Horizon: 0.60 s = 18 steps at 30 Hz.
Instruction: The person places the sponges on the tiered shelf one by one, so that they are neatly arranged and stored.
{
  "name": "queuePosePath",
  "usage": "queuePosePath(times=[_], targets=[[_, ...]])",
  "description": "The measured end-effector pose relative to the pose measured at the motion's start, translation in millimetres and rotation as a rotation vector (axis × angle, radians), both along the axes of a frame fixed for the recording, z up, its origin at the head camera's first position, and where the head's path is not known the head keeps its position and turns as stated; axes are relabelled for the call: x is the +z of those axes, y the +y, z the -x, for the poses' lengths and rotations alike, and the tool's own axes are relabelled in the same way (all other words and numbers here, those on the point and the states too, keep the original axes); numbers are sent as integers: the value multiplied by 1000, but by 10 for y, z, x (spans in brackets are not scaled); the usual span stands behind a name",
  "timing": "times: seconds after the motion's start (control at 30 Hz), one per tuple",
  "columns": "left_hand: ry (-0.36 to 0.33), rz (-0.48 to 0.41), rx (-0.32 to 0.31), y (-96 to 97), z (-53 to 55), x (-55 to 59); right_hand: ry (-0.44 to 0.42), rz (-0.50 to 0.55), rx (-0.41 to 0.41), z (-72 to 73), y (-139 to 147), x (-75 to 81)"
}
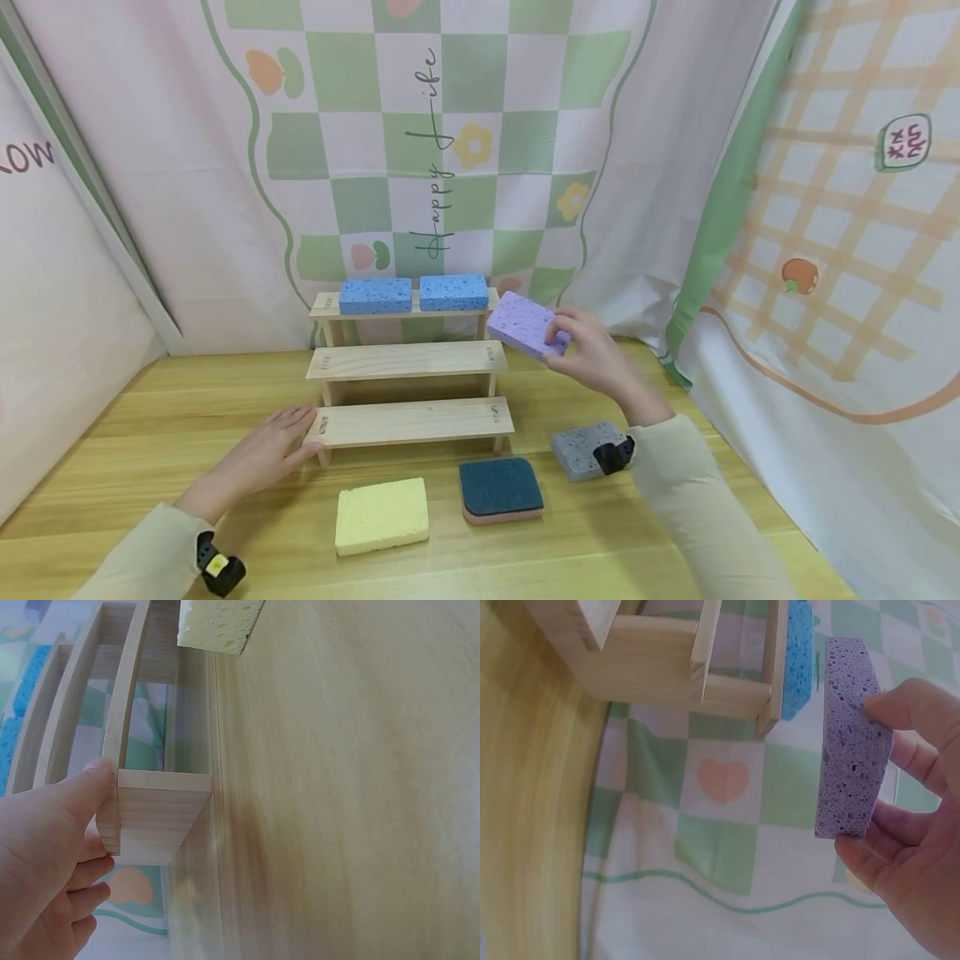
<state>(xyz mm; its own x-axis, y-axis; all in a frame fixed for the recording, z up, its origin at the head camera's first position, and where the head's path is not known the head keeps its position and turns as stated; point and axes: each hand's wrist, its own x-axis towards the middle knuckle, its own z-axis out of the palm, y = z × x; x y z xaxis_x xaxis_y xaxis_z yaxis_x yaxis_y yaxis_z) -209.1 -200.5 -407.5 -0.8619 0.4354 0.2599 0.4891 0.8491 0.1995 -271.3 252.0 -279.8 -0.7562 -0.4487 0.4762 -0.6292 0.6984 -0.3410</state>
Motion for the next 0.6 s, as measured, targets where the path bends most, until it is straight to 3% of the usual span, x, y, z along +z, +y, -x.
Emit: queuePosePath(times=[0.33, 0.6], targets=[[0, -8, -1, 16, -14, 18, 59, -23, 103, 4, -255, 10], [-5, -5, -3, 17, -20, 32, 12, -52, 161, 9, -447, -5]])
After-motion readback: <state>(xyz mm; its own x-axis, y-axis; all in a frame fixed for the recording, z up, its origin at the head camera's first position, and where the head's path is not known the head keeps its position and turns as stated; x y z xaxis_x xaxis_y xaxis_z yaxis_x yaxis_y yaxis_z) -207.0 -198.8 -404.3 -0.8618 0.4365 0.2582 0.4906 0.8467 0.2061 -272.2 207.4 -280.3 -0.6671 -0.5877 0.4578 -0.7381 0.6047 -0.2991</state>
